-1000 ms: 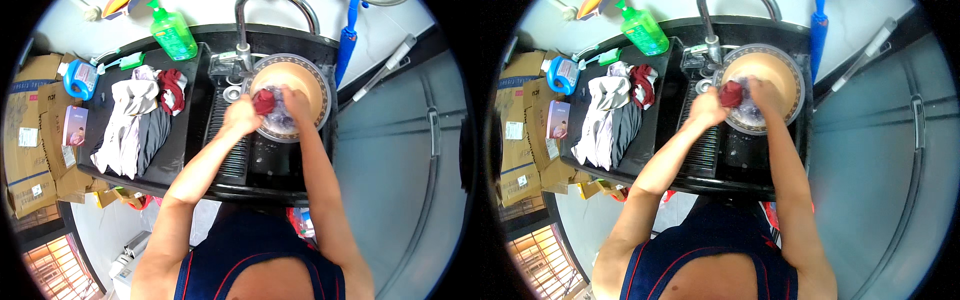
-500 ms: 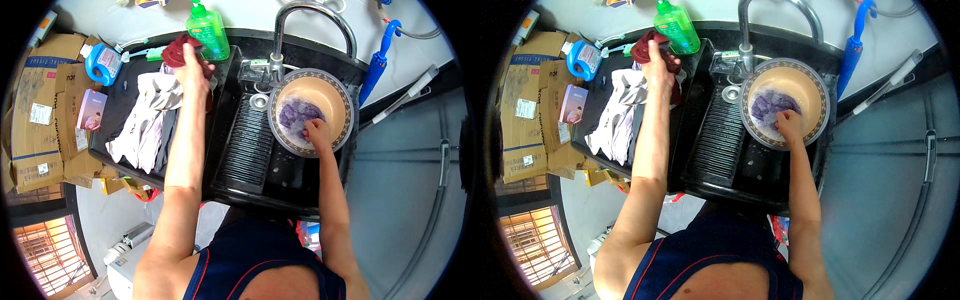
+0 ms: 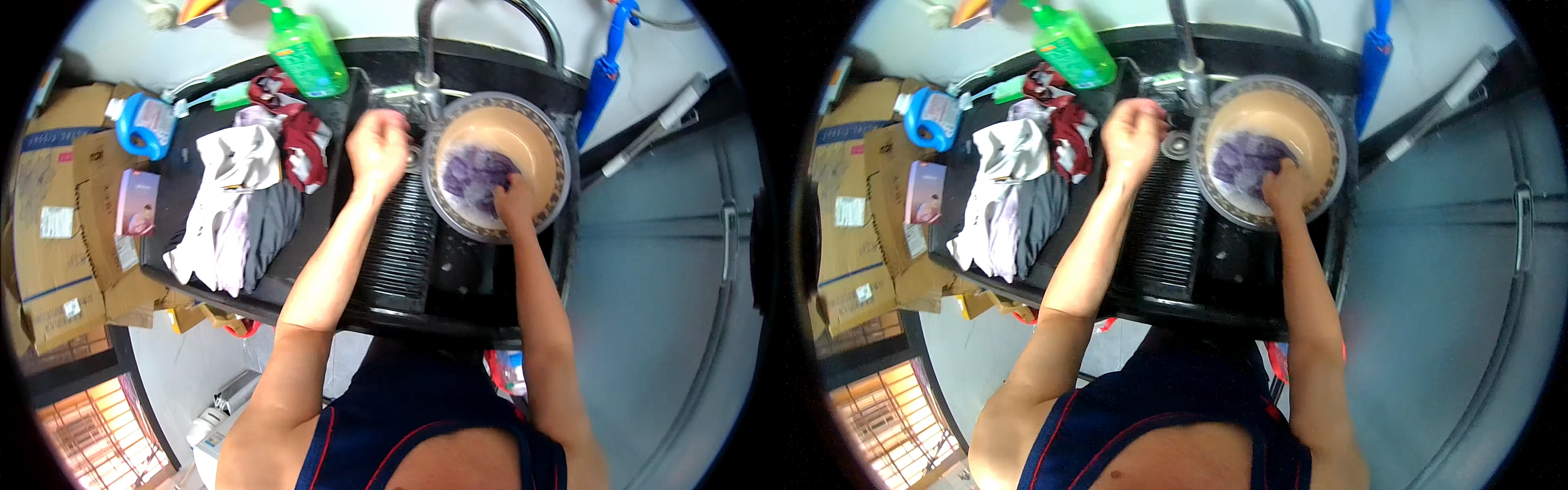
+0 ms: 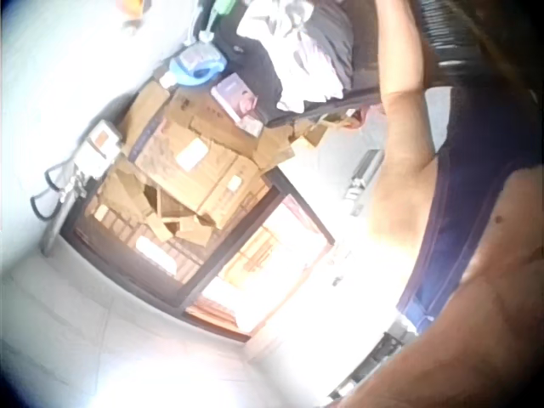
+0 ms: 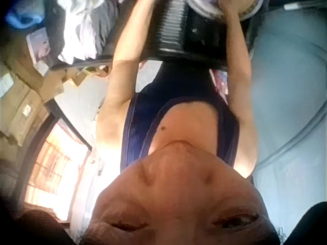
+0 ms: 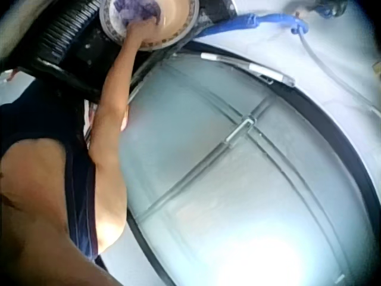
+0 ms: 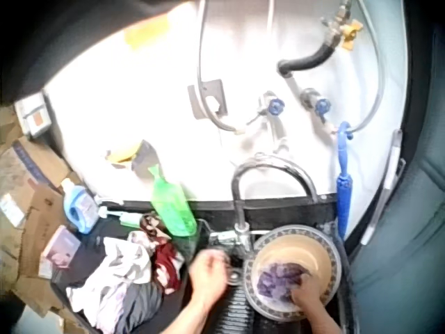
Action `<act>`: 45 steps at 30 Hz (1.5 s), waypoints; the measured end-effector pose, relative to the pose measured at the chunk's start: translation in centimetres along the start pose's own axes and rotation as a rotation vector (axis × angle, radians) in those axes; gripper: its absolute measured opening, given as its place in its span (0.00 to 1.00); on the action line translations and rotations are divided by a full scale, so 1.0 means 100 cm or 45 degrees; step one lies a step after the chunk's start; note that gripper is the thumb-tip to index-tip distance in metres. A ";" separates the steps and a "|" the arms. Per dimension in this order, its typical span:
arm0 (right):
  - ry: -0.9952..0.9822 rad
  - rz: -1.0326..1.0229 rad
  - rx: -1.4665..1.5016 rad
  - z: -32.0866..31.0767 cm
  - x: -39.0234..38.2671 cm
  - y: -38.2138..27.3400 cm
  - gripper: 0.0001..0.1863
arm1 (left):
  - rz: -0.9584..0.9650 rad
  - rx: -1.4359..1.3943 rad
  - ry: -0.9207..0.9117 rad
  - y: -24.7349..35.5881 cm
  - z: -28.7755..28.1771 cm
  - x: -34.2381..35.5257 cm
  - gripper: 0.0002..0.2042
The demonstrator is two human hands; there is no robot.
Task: The person hand-washes a purple cloth inside a bowl, rinses the bowl, and then scrubs clothing in a sink.
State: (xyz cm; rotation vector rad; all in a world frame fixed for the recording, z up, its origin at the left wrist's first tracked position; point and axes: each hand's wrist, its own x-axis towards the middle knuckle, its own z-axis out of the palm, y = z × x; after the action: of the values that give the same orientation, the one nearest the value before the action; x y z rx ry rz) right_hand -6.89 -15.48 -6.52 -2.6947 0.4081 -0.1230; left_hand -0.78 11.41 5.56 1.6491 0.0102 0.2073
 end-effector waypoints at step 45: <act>-0.214 0.128 -0.109 -0.019 -0.004 -0.024 0.40 | -0.510 0.196 -0.660 -0.074 0.085 -0.022 0.36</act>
State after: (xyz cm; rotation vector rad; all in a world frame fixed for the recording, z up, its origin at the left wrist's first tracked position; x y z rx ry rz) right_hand -6.90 -14.05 -3.79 -2.7345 0.5060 0.1519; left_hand -0.91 3.44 -2.68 1.7738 -0.0372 -0.5384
